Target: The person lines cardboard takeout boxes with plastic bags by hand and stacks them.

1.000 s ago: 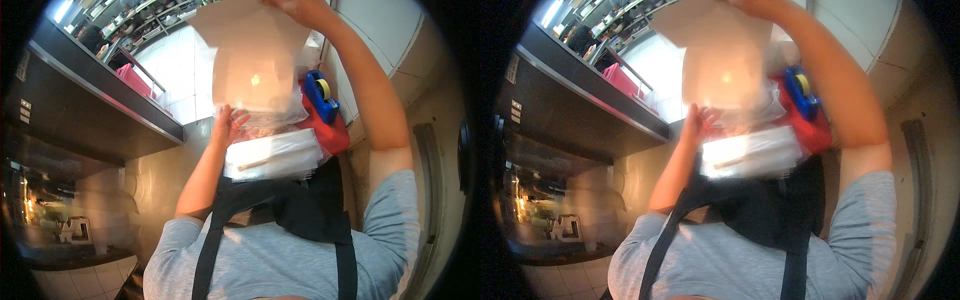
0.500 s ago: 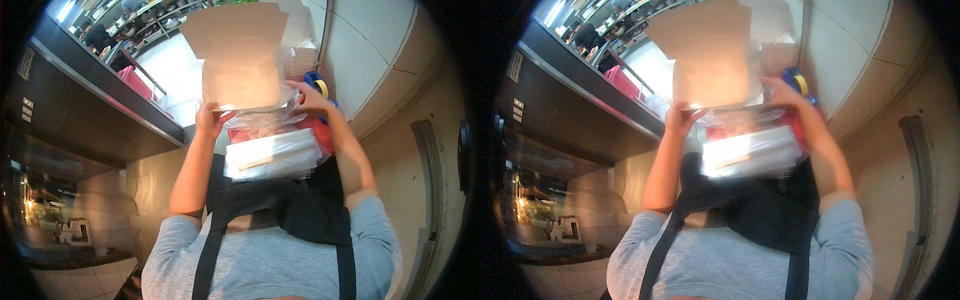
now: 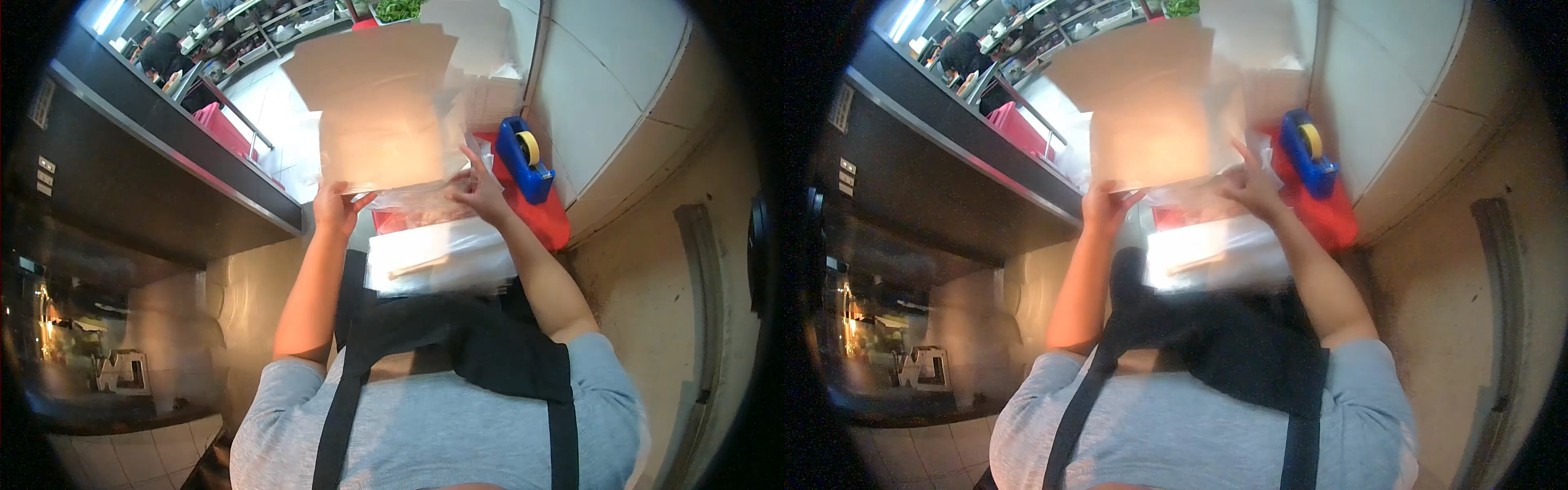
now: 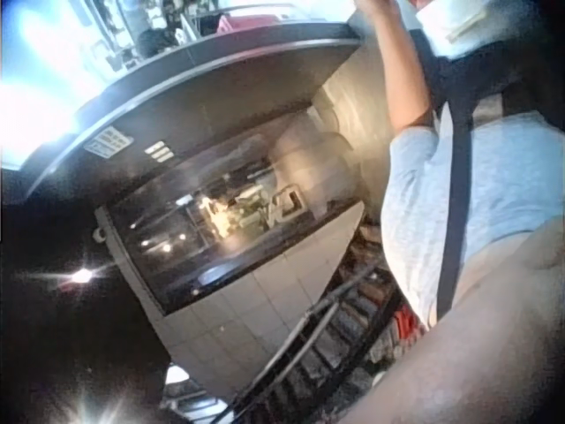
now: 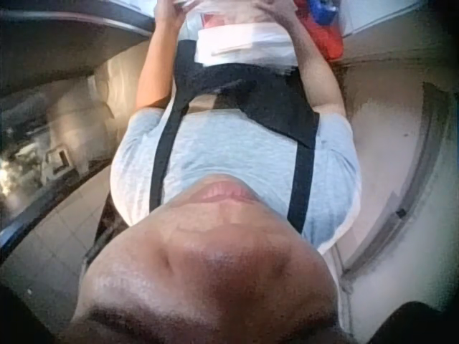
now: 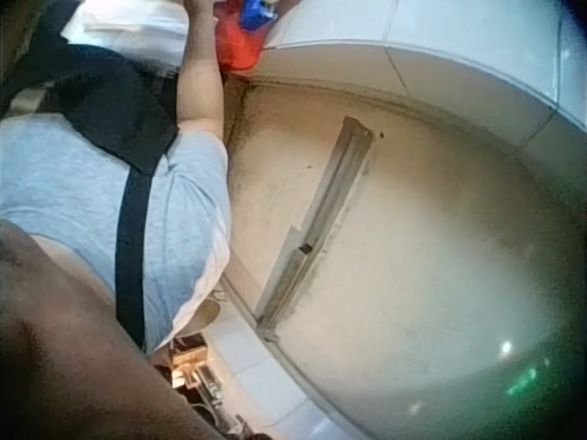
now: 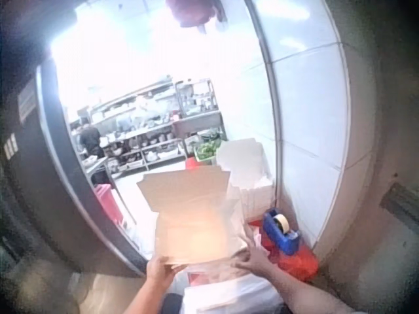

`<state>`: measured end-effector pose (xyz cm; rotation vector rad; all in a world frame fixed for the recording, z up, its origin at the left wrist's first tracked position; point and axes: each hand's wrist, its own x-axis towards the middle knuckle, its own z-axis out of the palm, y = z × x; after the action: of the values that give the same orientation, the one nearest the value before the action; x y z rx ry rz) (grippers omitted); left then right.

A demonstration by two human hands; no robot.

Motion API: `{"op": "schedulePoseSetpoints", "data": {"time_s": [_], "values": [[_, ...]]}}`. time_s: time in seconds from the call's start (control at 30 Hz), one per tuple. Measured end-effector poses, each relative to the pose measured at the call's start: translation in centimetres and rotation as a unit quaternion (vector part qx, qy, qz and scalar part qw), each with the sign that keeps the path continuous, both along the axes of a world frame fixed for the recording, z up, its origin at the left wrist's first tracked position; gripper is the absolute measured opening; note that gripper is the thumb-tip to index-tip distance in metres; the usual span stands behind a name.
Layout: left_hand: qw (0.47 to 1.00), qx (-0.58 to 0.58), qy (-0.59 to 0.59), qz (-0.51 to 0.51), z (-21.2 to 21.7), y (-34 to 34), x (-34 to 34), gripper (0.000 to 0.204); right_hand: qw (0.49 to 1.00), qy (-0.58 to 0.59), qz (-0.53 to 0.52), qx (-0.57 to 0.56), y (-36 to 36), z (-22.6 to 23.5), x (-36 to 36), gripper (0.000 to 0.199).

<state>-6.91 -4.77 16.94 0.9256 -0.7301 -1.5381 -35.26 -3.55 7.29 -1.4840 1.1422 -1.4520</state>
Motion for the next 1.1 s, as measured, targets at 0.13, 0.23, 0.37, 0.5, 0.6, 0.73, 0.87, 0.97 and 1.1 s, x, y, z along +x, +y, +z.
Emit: {"op": "schedulePoseSetpoints", "data": {"time_s": [0.13, 0.23, 0.37, 0.5, 0.6, 0.73, 0.87, 0.97, 1.1], "values": [[0.999, 0.026, -0.016, 0.019, -0.5, 0.0, 0.1, 0.051, 0.992, 0.055, 0.041, 0.104, -2.9, 0.1, -1.5, 0.037], [0.999, 0.017, -0.01, 0.037, -0.4, -0.4, 1.3, 0.05, 0.989, -0.078, -0.124, 0.009, -2.9, 1.3, -4.4, 0.035], [0.999, 0.019, -0.003, 0.038, -0.7, -0.6, 1.3, 0.05, 0.987, -0.089, -0.075, 0.113, 0.3, 1.3, -2.5, 0.027], [0.999, 0.032, -0.004, 0.015, -1.6, -0.3, 0.4, 0.05, 0.993, -0.044, 0.097, 0.057, 0.5, 0.8, 1.0, 0.015], [0.999, 0.038, 0.012, 0.018, -1.9, -0.3, 1.0, 0.05, 0.998, 0.043, -0.028, 0.024, -1.7, 0.9, -0.3, 0.009], [0.997, 0.053, -0.002, 0.061, -1.8, -0.8, 2.3, 0.049, 0.961, -0.106, -0.239, 0.093, -2.1, 0.4, -3.8, 0.025], [0.998, 0.044, 0.0, 0.047, -2.2, -0.9, 1.4, 0.046, 0.992, 0.053, -0.018, 0.116, 0.3, -0.1, -2.7, 0.066], [0.998, 0.061, 0.006, 0.031, -2.6, -0.7, 0.7, 0.042, 0.996, 0.024, 0.09, 0.018, 0.1, 1.0, -0.9, 0.075], [0.995, 0.1, 0.031, 0.0, -2.9, -0.9, 1.1, 0.038, 0.984, -0.051, 0.168, 0.021, -0.8, 2.5, -0.1, 0.064]]}}
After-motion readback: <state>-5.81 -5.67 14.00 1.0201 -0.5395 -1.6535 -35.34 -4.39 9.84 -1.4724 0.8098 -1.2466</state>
